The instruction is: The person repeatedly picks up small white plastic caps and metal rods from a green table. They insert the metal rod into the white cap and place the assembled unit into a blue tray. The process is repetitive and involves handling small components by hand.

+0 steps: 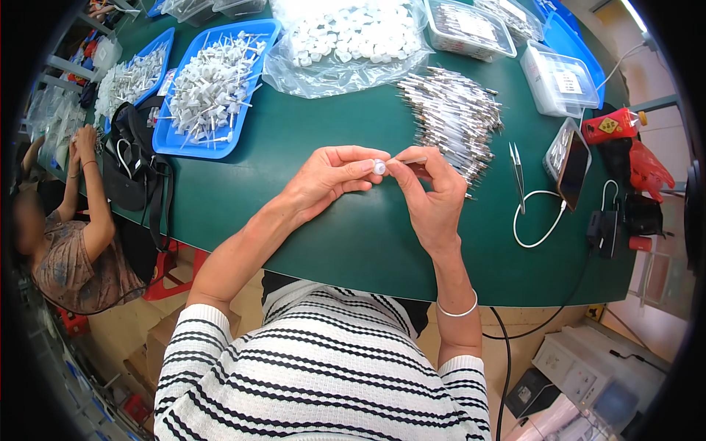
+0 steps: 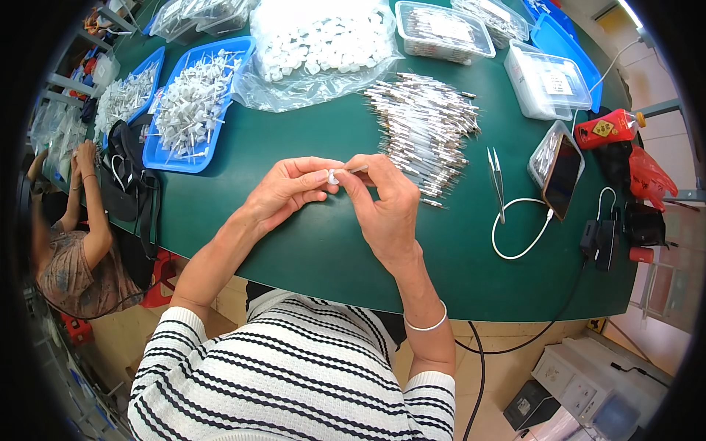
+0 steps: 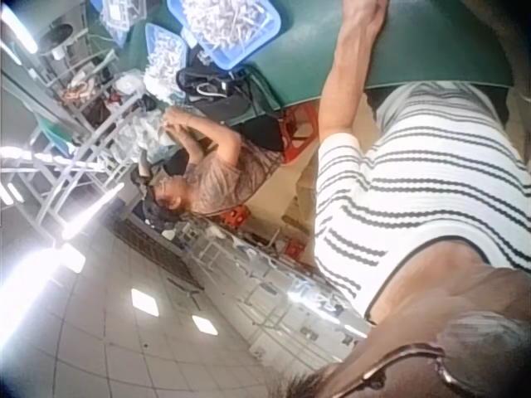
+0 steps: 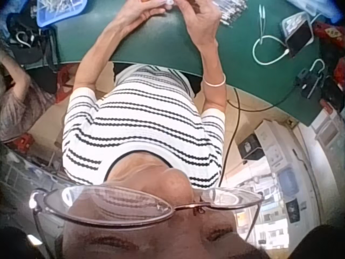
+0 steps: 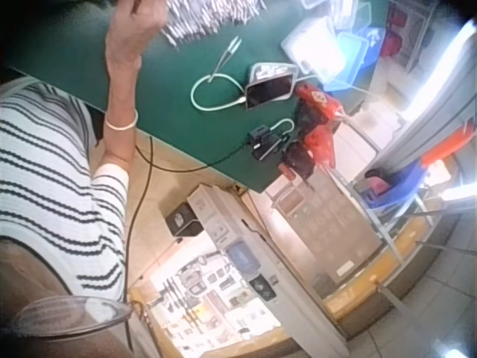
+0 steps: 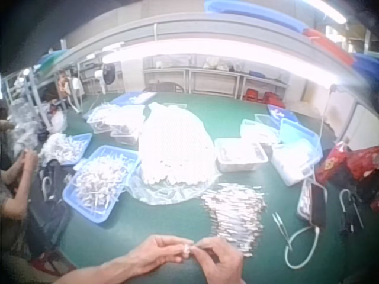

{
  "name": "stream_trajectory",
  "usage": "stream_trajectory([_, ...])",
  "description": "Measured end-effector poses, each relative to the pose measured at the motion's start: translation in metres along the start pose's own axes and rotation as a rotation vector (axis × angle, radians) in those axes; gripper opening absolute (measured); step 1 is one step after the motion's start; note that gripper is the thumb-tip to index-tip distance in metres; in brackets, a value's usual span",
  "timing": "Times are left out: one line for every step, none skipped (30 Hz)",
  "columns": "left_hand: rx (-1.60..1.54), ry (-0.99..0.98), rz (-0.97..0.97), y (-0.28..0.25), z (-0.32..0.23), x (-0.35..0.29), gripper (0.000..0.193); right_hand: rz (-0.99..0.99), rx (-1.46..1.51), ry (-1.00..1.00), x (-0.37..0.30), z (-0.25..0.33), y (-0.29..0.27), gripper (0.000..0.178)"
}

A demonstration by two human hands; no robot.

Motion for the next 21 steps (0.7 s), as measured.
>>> stream_trajectory([0.002, 0.000, 0.002, -0.0002, 0.0000, 0.0002, 0.030, -0.001, 0.004, 0.006, 0.0000, -0.0001, 0.0000, 0.009])
stream_trajectory([0.003, 0.000, 0.004, -0.0002, 0.0000, 0.0003, 0.030, -0.002, 0.007, 0.012, 0.0001, -0.0003, -0.0001, 0.009])
stream_trajectory([0.006, 0.000, 0.004, -0.0002, 0.0001, 0.0002, 0.030, -0.003, 0.011, 0.017, 0.0000, -0.0003, -0.0002, 0.009])
stream_trajectory([0.008, 0.000, 0.004, -0.0001, 0.0001, 0.0001, 0.030, -0.002, 0.011, 0.016, 0.0000, -0.0001, -0.0002, 0.009])
stream_trajectory([0.011, 0.000, 0.004, 0.0000, 0.0002, 0.0001, 0.030, -0.002, 0.011, 0.015, -0.0001, 0.0001, -0.0002, 0.009])
stream_trajectory([0.010, -0.002, -0.001, 0.0001, 0.0001, 0.0000, 0.030, -0.001, 0.011, 0.013, -0.0001, 0.0003, -0.0001, 0.009])
stream_trajectory([0.010, -0.004, -0.006, 0.0001, -0.0001, 0.0000, 0.030, 0.000, 0.008, 0.011, -0.0001, 0.0002, -0.0001, 0.009])
stream_trajectory([0.010, -0.006, -0.011, 0.0001, -0.0002, 0.0001, 0.030, 0.002, 0.005, 0.009, 0.0000, 0.0002, -0.0001, 0.010])
stream_trajectory([0.008, -0.007, -0.011, 0.0000, -0.0001, 0.0001, 0.030, 0.003, 0.001, 0.008, 0.0000, 0.0000, -0.0002, 0.010])
stream_trajectory([0.006, -0.007, -0.010, -0.0001, -0.0001, 0.0002, 0.030, 0.011, -0.005, 0.003, 0.0000, -0.0001, -0.0003, 0.010])
stream_trajectory([0.004, -0.007, -0.010, -0.0003, 0.0000, 0.0002, 0.029, 0.018, -0.012, -0.002, 0.0002, -0.0002, -0.0005, 0.010])
stream_trajectory([0.003, -0.009, -0.014, -0.0007, 0.0002, 0.0003, 0.029, 0.026, -0.017, -0.006, 0.0004, -0.0001, -0.0006, 0.010])
stream_trajectory([0.003, -0.011, -0.018, -0.0013, 0.0007, 0.0005, 0.029, 0.029, -0.019, -0.005, 0.0006, 0.0006, -0.0005, 0.010])
stream_trajectory([0.002, -0.013, -0.022, -0.0017, 0.0011, 0.0006, 0.029, 0.033, -0.020, -0.003, 0.0008, 0.0016, -0.0003, 0.010])
stream_trajectory([0.000, -0.014, -0.021, -0.0018, 0.0014, 0.0009, 0.029, 0.036, -0.024, -0.003, 0.0008, 0.0022, -0.0001, 0.010])
stream_trajectory([-0.003, -0.015, -0.020, -0.0019, 0.0017, 0.0010, 0.029, 0.033, -0.016, -0.002, 0.0007, 0.0017, 0.0000, 0.011])
stream_trajectory([-0.005, -0.016, -0.019, -0.0019, 0.0019, 0.0012, 0.028, 0.030, -0.009, -0.002, 0.0006, 0.0008, 0.0002, 0.011])
stream_trajectory([-0.002, -0.014, -0.020, -0.0016, 0.0017, 0.0009, 0.028, 0.028, 0.001, -0.001, 0.0005, 0.0004, 0.0004, 0.011])
stream_trajectory([0.000, -0.011, -0.021, -0.0011, 0.0014, 0.0006, 0.028, 0.032, 0.002, 0.016, 0.0003, 0.0004, 0.0003, 0.009])
stream_trajectory([0.003, -0.009, -0.021, -0.0006, 0.0011, 0.0002, 0.028, 0.035, 0.003, 0.033, -0.0001, 0.0006, 0.0000, 0.008])
stream_trajectory([0.004, -0.012, -0.025, -0.0001, 0.0011, 0.0003, 0.028, 0.037, 0.003, 0.050, -0.0007, 0.0006, -0.0005, 0.007])
Point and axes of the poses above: each hand's wrist, its own x-axis towards the middle knuckle, its own y-axis out of the palm, z = x × y, the point moved 2 cm from there along x, towards the middle knuckle, and after that the axes turned 5 degrees about x, right-handed, at the moved point
